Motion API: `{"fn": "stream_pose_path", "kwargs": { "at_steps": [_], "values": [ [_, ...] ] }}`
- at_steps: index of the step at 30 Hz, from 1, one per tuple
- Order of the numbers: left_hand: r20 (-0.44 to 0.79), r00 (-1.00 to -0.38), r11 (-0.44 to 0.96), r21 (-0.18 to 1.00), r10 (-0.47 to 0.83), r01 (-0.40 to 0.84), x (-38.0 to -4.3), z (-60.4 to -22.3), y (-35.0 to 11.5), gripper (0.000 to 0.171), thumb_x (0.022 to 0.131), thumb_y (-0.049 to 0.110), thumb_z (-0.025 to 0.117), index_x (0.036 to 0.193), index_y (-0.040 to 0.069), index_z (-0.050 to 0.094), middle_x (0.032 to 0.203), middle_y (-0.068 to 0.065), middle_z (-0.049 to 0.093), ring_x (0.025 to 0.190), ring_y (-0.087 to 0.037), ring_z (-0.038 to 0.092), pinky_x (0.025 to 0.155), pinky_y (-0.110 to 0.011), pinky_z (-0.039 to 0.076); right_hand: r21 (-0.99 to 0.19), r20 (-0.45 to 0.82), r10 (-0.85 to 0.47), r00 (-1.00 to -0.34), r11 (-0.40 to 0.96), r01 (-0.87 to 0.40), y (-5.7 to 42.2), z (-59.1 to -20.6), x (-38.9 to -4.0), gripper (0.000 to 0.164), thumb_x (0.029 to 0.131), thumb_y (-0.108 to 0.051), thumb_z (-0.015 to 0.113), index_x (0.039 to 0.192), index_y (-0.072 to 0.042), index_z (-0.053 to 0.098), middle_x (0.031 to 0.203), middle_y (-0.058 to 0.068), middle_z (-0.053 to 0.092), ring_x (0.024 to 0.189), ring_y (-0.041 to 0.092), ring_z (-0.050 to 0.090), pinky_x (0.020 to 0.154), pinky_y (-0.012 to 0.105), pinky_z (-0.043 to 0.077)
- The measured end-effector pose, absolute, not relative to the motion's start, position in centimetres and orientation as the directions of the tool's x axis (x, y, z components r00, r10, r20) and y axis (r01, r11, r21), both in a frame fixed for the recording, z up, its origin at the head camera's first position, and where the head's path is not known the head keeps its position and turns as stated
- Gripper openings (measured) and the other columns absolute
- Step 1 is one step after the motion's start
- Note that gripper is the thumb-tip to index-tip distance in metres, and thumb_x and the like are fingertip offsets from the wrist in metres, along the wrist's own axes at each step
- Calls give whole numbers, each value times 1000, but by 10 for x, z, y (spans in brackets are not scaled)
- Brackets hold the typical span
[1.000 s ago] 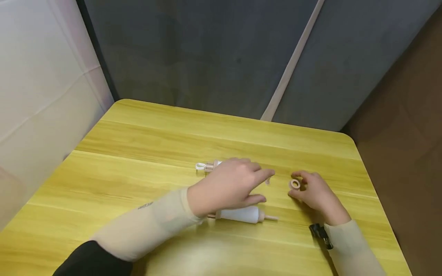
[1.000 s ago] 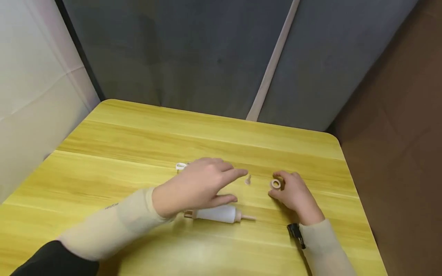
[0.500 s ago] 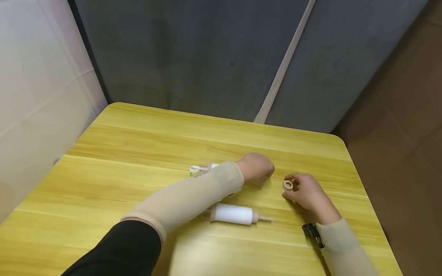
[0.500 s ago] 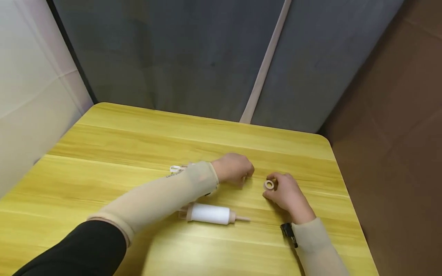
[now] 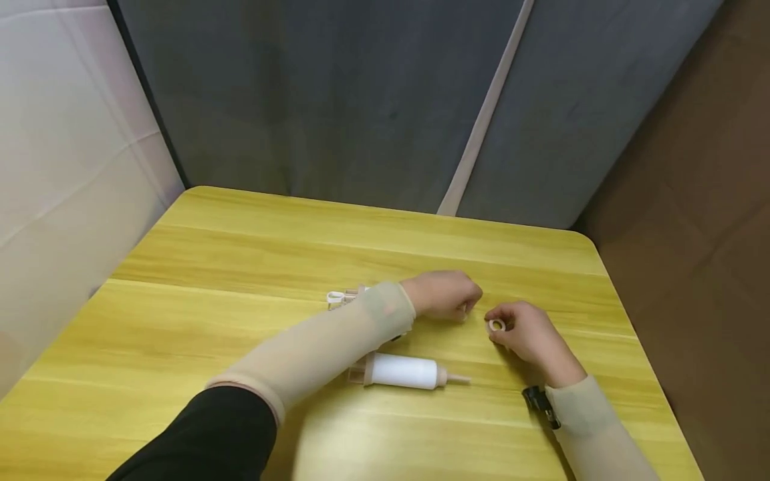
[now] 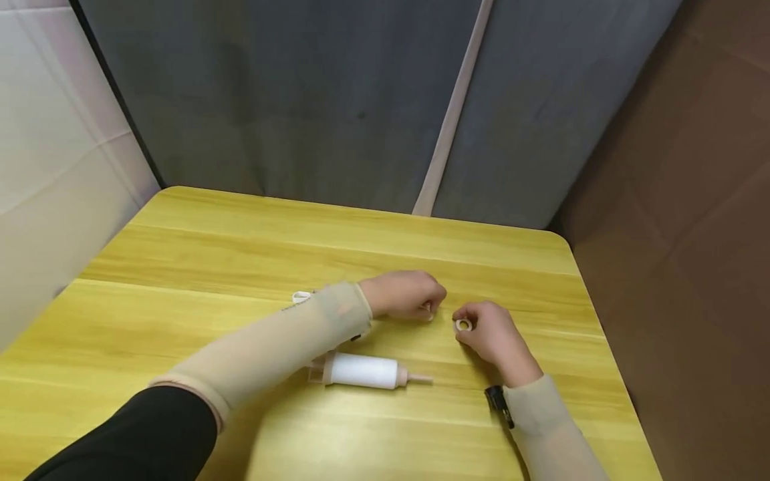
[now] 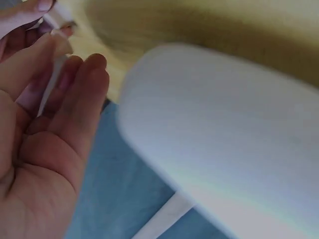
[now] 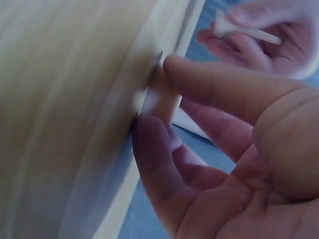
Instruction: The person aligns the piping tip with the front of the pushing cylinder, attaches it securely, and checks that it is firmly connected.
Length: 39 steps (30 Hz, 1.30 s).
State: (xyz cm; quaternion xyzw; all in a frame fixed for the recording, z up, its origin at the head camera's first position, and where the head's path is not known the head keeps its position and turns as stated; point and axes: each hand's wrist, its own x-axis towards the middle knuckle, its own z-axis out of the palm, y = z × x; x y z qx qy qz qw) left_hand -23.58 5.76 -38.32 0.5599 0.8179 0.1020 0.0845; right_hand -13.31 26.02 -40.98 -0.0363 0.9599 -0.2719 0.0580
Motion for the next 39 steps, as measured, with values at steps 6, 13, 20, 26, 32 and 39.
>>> {"fn": "stream_pose_path", "kwargs": {
  "at_steps": [6, 13, 20, 26, 32, 39],
  "values": [
    [67, -274, 244, 289, 959, 926, -238, -368, 55, 17, 98, -6, 60, 93, 10, 63, 83, 1, 58, 78, -13, 54, 71, -22, 42, -498, -47, -112, -993, 864, -74, 256, -405, -138, 16, 97, -10, 78, 112, -6, 80, 101, 4, 74, 87, 21, 63, 80, 43, 54],
    [84, -296, 264, 272, 951, 925, -239, -351, 41, 9, 97, 2, 73, 94, 9, 69, 87, -1, 64, 83, -14, 58, 78, -27, 48, -522, 185, -108, -977, 832, -190, 248, -401, -136, 24, 95, -12, 81, 117, -3, 76, 105, 9, 73, 84, 18, 68, 77, 40, 58],
    [143, -425, 371, 296, 894, 880, -221, -341, 10, 7, 93, 2, 80, 95, 9, 81, 92, 0, 75, 91, -17, 65, 86, -31, 53, -699, 398, -138, -907, 594, -398, 236, -400, -120, 30, 89, 4, 84, 116, -2, 72, 107, 7, 70, 88, 17, 68, 75, 29, 62],
    [226, -524, 431, 355, 821, 829, -190, -332, -15, 11, 92, 3, 82, 97, 11, 86, 90, 1, 73, 87, -16, 63, 78, -26, 53, -720, 614, -218, -758, 239, -652, 229, -402, -109, 42, 80, 25, 77, 117, 8, 69, 109, 19, 67, 94, 18, 69, 77, 27, 62],
    [314, -574, 434, 415, 756, 799, -162, -332, -31, 10, 94, 8, 83, 101, 13, 87, 89, 1, 65, 82, -14, 59, 73, -22, 52, -640, 730, -269, -628, 51, -766, 222, -406, -104, 33, 87, 10, 81, 116, 17, 66, 113, 25, 66, 94, 20, 70, 77, 27, 62],
    [370, -609, 407, 494, 702, 769, -141, -343, -38, 14, 91, 8, 85, 105, 7, 83, 93, -2, 64, 74, -11, 60, 66, -19, 51, -675, 683, -335, -649, 50, -736, 216, -409, -102, 37, 83, 18, 80, 118, 12, 68, 113, 25, 66, 91, 22, 71, 76, 29, 63]
  ]
}}
